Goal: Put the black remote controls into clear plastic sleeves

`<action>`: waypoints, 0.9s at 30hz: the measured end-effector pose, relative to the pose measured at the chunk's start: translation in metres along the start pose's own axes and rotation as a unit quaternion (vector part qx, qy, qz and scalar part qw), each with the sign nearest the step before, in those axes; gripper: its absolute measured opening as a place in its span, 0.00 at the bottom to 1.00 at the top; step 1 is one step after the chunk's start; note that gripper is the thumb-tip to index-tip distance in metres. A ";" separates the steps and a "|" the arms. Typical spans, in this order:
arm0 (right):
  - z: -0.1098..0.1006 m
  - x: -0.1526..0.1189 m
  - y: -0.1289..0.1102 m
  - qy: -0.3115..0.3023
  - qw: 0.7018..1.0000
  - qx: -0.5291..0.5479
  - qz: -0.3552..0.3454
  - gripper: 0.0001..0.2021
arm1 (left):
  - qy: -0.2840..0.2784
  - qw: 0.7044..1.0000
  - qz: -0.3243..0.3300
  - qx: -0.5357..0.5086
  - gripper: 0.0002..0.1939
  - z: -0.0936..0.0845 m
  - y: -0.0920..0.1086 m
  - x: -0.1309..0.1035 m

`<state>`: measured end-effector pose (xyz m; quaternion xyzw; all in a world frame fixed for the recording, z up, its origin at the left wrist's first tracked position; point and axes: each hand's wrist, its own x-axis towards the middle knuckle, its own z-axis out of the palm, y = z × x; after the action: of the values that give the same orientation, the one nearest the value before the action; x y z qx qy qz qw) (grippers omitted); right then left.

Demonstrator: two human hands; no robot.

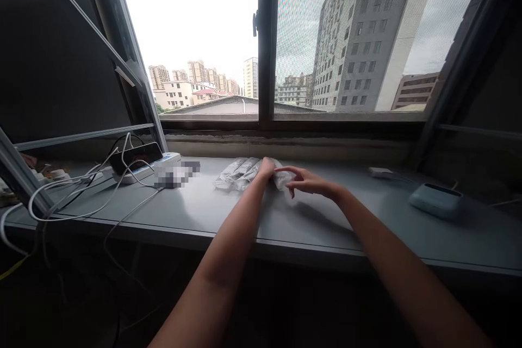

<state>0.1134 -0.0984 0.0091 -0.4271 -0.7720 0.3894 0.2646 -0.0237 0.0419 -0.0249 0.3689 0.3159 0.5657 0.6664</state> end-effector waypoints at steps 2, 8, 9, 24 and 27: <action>-0.003 -0.005 -0.003 -0.096 0.995 0.036 0.020 0.35 | 0.044 0.998 0.004 0.047 0.14 0.002 0.005 -0.005; -0.009 -0.007 0.004 -0.168 0.980 0.100 0.023 0.33 | 0.027 0.948 0.081 0.307 0.21 0.006 0.019 -0.030; -0.010 -0.007 0.006 -0.151 0.983 0.107 0.022 0.33 | 0.015 0.937 0.087 0.338 0.20 0.007 0.022 -0.034; -0.020 0.012 0.056 0.207 0.968 -0.139 0.026 0.11 | -0.083 0.815 0.252 0.515 0.08 0.041 -0.004 -0.060; -0.029 0.013 0.068 0.249 0.917 -0.310 0.047 0.08 | -0.125 0.731 0.232 0.629 0.01 0.046 -0.014 -0.063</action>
<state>0.1591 -0.0534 -0.0302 -0.6068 -0.7421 0.0242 0.2837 0.0123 -0.0278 -0.0126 0.8329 0.4180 0.3236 0.1636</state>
